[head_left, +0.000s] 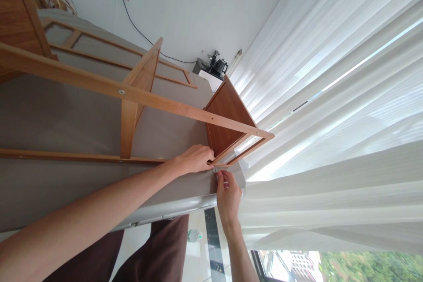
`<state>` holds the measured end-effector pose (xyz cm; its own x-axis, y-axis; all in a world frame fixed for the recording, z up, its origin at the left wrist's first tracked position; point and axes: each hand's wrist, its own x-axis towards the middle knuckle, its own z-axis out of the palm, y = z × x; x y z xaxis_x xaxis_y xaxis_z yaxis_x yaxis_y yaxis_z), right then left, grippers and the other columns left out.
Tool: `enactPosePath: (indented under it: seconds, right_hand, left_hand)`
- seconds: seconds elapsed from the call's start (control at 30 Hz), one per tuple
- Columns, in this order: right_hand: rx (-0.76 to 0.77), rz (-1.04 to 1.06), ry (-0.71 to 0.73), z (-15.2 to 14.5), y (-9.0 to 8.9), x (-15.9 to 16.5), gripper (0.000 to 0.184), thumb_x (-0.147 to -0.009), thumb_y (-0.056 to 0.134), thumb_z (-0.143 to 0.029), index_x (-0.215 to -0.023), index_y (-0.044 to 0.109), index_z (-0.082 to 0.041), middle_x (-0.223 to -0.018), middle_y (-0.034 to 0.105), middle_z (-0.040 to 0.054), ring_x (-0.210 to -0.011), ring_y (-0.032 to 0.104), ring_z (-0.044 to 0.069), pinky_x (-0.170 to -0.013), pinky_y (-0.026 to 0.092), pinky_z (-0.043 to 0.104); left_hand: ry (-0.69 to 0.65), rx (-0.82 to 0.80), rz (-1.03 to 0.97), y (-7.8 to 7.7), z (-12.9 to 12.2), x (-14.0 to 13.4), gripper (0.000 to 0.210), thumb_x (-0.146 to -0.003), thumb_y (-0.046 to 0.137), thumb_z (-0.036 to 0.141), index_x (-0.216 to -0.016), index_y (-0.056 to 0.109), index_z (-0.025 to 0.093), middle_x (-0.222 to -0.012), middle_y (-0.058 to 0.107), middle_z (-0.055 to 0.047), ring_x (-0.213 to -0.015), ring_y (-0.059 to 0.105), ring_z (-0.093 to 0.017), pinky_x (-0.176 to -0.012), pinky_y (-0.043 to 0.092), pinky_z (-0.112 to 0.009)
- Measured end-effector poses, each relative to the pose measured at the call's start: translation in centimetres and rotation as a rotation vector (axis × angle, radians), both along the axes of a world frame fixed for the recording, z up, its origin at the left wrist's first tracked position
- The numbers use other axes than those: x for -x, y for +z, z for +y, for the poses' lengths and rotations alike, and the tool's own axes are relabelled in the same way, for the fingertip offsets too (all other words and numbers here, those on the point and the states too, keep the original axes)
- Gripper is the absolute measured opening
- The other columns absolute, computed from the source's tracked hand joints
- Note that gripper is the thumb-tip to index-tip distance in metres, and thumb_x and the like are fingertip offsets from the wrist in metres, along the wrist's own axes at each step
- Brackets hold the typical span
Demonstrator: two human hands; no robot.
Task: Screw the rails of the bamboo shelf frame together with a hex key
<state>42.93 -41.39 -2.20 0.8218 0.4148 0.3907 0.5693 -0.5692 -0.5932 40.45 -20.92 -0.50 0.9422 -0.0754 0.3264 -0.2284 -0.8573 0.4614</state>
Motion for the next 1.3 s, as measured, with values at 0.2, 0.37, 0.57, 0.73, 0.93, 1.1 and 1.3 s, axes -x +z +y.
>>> enactPosePath:
  seconds: [0.2,0.37,0.57,0.73,0.93,1.1,1.3]
  right_hand:
    - [0.073,-0.114,0.056,-0.10,-0.39,-0.36,0.030,-0.105,0.045,-0.043,-0.096,0.066,-0.024,-0.083,0.073,0.0024,-0.065,0.065,0.017,-0.063,0.046,0.028]
    - [0.137,-0.217,0.113,-0.08,-0.28,-0.40,0.034,-0.108,0.040,-0.040,-0.096,0.067,-0.023,-0.082,0.071,0.0036,-0.074,0.066,0.019,-0.067,0.047,0.028]
    - [0.185,-0.310,0.155,-0.09,-0.15,-0.63,0.037,-0.109,0.038,-0.038,-0.100,0.070,-0.022,-0.085,0.072,0.0063,-0.079,0.067,0.020,-0.072,0.048,0.030]
    - [0.179,-0.309,0.108,-0.13,-0.22,-0.48,0.037,-0.109,0.037,-0.037,-0.096,0.068,-0.022,-0.078,0.070,0.0033,-0.073,0.065,0.018,-0.067,0.044,0.029]
    - [0.165,-0.280,0.098,-0.14,-0.30,-0.25,0.035,-0.109,0.040,-0.037,-0.096,0.069,-0.022,-0.078,0.070,0.0027,-0.071,0.064,0.018,-0.065,0.044,0.028]
    - [0.157,-0.252,0.118,-0.15,-0.45,-0.40,0.035,-0.108,0.041,-0.039,-0.097,0.070,-0.022,-0.079,0.070,0.0047,-0.074,0.064,0.020,-0.068,0.044,0.030]
    - [0.123,-0.158,0.125,0.13,-0.13,-0.24,0.037,-0.105,0.045,-0.045,-0.094,0.072,-0.022,-0.078,0.070,0.0053,-0.075,0.063,0.020,-0.070,0.044,0.030]
  left_hand:
    - [0.000,0.000,-0.002,-0.17,0.00,-0.14,0.020,-0.089,0.069,0.034,-0.074,0.074,0.022,-0.092,0.077,-0.003,-0.089,0.072,-0.020,-0.078,0.050,-0.027]
    - [0.005,0.021,-0.001,-0.40,0.04,-0.21,0.018,-0.089,0.069,0.036,-0.079,0.076,0.024,-0.093,0.077,-0.003,-0.091,0.071,-0.021,-0.080,0.051,-0.028]
    - [0.004,0.042,-0.005,-0.58,0.02,-0.25,0.019,-0.089,0.069,0.038,-0.079,0.076,0.024,-0.091,0.077,-0.004,-0.091,0.071,-0.021,-0.080,0.051,-0.028]
    - [0.000,0.044,-0.011,-0.56,0.02,-0.26,0.020,-0.089,0.070,0.037,-0.075,0.075,0.023,-0.092,0.077,-0.004,-0.091,0.072,-0.022,-0.079,0.050,-0.028]
    - [0.002,0.040,-0.004,-0.71,0.07,-0.32,0.019,-0.089,0.071,0.039,-0.078,0.076,0.024,-0.094,0.077,-0.004,-0.094,0.072,-0.022,-0.082,0.051,-0.029]
    - [0.000,0.040,0.001,-0.68,0.06,-0.32,0.019,-0.089,0.070,0.039,-0.080,0.077,0.024,-0.094,0.077,-0.004,-0.094,0.072,-0.022,-0.082,0.052,-0.028]
    - [0.007,0.039,-0.001,-0.51,0.00,-0.30,0.018,-0.089,0.070,0.037,-0.079,0.077,0.024,-0.092,0.077,-0.004,-0.092,0.072,-0.021,-0.079,0.051,-0.027]
